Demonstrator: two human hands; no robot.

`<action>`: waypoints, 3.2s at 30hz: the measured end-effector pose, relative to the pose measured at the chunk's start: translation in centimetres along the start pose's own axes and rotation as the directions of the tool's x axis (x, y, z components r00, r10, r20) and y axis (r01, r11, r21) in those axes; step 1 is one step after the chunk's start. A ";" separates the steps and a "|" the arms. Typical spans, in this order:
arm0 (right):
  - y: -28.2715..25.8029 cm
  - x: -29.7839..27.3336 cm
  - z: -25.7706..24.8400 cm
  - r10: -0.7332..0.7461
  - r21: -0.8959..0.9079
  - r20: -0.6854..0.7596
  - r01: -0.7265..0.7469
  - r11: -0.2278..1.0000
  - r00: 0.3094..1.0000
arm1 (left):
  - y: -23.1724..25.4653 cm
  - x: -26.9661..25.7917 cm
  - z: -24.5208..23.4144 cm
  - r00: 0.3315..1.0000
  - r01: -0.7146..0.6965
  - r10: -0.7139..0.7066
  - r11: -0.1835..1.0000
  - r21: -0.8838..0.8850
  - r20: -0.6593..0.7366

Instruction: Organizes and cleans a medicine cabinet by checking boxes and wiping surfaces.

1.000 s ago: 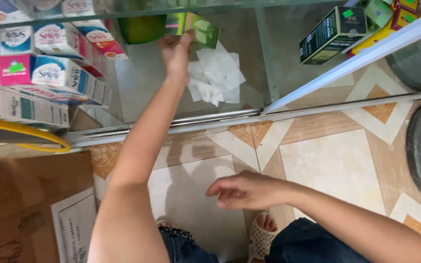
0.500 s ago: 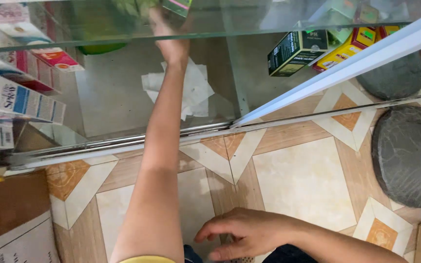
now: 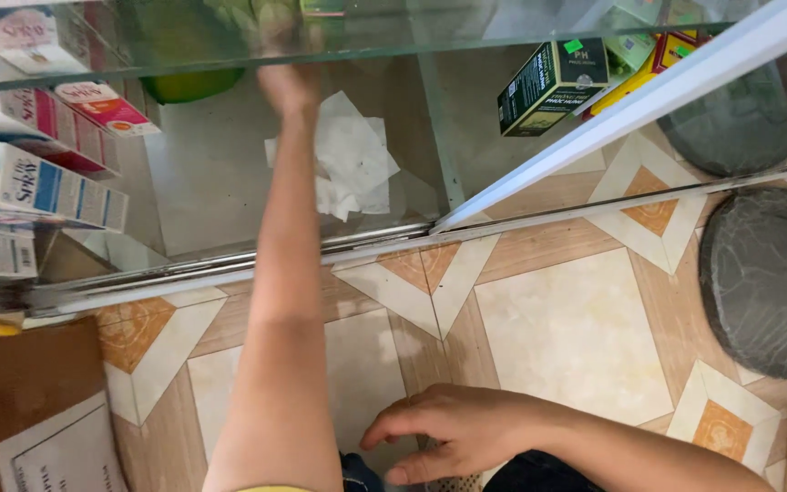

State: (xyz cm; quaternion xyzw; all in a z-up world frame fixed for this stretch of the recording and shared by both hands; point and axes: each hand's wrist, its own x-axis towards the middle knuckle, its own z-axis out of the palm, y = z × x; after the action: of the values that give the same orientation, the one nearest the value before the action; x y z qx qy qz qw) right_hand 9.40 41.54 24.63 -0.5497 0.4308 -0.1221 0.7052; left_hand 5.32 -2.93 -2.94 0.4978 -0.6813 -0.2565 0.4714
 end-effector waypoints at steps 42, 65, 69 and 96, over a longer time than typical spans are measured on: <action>6.6 17.2 -1.4 0.237 -0.413 -0.079 -0.248 0.876 0.968 | -4.2 0.0 -26.9 0.556 -0.724 0.188 0.588 0.361 0.810; 6.3 15.8 -1.3 0.234 -0.369 -0.002 -0.218 0.903 0.972 | -4.6 -1.3 -24.0 0.525 -0.752 0.234 0.577 0.318 0.818; 6.4 15.8 -1.5 0.223 -0.349 0.012 -0.204 0.915 0.975 | -4.6 -1.1 -24.1 0.546 -0.726 0.220 0.606 0.325 0.809; 4.7 15.4 -1.1 0.248 -0.369 -0.003 -0.232 0.900 0.969 | -10.4 0.5 -21.0 0.007 -0.426 -0.999 0.029 0.904 0.035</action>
State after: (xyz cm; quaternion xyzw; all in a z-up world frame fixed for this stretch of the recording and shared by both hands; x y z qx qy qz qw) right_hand 16.35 32.57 13.23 -0.6168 0.4948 0.0604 0.6092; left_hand 28.71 -4.76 -2.34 0.5692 -0.5191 -0.1689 -0.6148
